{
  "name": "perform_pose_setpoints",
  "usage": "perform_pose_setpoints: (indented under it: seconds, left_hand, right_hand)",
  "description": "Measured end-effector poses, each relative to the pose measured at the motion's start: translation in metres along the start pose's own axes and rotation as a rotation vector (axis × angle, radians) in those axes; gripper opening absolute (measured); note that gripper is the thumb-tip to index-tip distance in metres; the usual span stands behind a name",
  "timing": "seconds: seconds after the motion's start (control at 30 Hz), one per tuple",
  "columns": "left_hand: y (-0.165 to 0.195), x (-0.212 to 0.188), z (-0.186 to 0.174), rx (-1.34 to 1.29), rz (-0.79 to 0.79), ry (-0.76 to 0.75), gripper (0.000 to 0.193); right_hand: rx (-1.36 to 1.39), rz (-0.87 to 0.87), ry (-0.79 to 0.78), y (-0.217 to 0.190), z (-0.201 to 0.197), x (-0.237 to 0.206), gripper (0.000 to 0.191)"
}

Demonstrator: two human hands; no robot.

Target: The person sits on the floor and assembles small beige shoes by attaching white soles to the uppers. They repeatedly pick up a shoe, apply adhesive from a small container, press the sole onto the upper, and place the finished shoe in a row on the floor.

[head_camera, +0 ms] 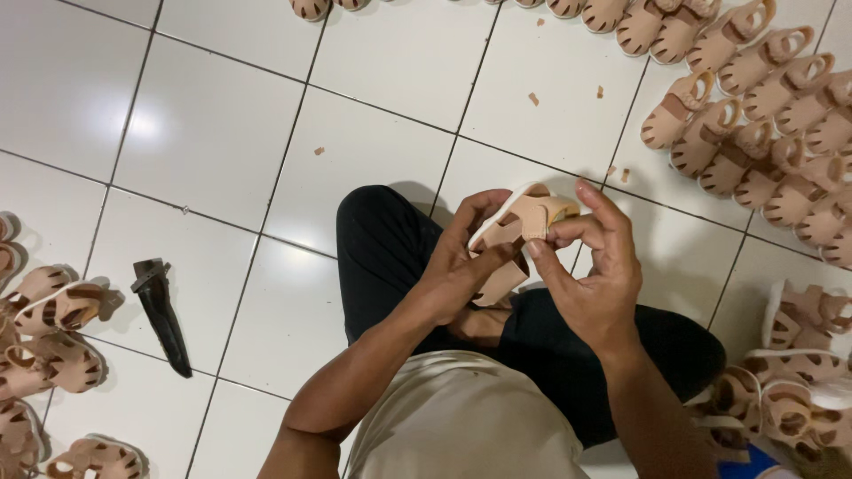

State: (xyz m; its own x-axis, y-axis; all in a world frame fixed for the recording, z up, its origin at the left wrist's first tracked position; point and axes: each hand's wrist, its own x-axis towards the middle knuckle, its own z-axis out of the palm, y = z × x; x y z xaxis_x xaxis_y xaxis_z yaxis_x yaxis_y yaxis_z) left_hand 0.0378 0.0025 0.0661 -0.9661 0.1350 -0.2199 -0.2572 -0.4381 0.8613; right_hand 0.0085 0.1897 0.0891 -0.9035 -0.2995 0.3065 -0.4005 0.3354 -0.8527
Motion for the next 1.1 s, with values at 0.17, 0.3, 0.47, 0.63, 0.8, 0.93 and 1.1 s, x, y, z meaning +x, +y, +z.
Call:
perform_pose_setpoints:
  seconds: [0.17, 0.3, 0.47, 0.63, 0.8, 0.93, 1.1]
  left_hand:
    - [-0.001, -0.001, -0.010, -0.041, -0.137, -0.018, 0.066]
    - [-0.004, 0.003, -0.017, -0.167, -0.257, -0.085, 0.077]
    - [0.003, -0.005, -0.032, -0.518, -0.262, -0.140, 0.088]
    - [-0.006, -0.011, -0.032, 0.170, 0.129, -0.171, 0.092]
    - [-0.026, 0.002, -0.036, 0.153, 0.145, -0.011, 0.082]
    - [-0.026, 0.019, -0.055, 0.042, -0.042, 0.193, 0.077]
    - [-0.017, 0.025, -0.068, 0.021, -0.178, 0.244, 0.086]
  right_hand:
    - [-0.035, 0.003, 0.104, 0.030, -0.014, 0.014, 0.055]
    - [0.607, 0.541, -0.122, 0.067, -0.012, 0.014, 0.060]
    - [0.988, 0.622, -0.140, 0.081, 0.002, -0.003, 0.062]
    - [1.047, 0.773, 0.058, 0.081, 0.018, -0.009, 0.053]
    - [-0.044, 0.491, -0.046, 0.122, 0.014, -0.019, 0.052]
    - [-0.823, 0.197, -0.360, 0.174, 0.018, -0.024, 0.064]
    - [-0.843, 0.256, -0.463, 0.206, 0.038, -0.022, 0.071]
